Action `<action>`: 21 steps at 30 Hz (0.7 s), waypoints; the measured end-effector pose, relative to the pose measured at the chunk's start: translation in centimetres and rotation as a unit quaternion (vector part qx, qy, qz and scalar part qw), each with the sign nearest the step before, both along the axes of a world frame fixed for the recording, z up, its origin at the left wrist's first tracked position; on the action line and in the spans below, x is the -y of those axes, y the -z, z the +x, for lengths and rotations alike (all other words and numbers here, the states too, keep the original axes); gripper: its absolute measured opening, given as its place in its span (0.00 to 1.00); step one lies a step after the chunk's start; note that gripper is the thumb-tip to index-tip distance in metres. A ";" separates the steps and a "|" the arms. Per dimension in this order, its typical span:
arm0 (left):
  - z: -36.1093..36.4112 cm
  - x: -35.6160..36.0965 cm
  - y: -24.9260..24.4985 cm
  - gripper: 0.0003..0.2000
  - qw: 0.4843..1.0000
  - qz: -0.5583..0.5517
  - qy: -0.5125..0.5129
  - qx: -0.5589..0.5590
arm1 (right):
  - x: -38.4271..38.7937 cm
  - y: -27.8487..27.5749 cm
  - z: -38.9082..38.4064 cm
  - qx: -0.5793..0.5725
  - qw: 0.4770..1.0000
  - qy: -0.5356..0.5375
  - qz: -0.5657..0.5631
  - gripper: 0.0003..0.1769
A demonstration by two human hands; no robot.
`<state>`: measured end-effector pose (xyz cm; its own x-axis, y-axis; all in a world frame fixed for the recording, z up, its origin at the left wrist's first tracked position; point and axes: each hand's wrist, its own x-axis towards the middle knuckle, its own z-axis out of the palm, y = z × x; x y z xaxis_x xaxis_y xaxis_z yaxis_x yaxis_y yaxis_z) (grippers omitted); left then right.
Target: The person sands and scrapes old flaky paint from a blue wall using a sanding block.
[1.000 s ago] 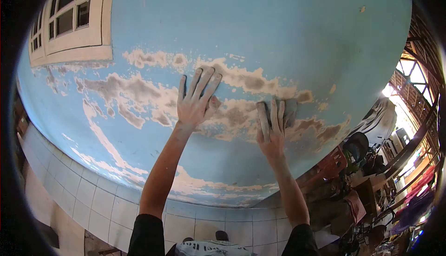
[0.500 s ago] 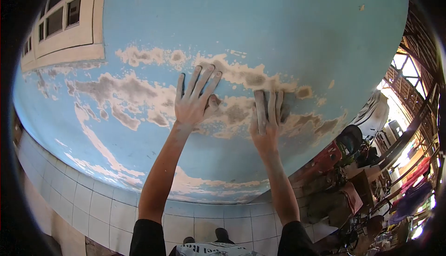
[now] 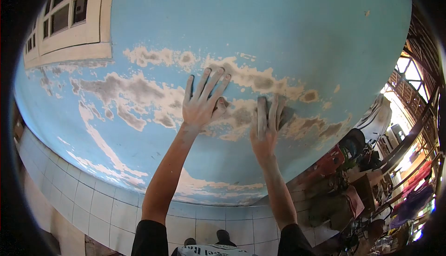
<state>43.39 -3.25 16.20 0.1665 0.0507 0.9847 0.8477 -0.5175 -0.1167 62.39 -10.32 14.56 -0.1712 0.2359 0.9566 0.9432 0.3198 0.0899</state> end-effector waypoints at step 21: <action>0.0 0.4 -0.3 0.23 1.000 -0.011 0.019 0.005 | 0.3 -2.2 -3.0 0.047 0.998 -0.015 -0.041 0.28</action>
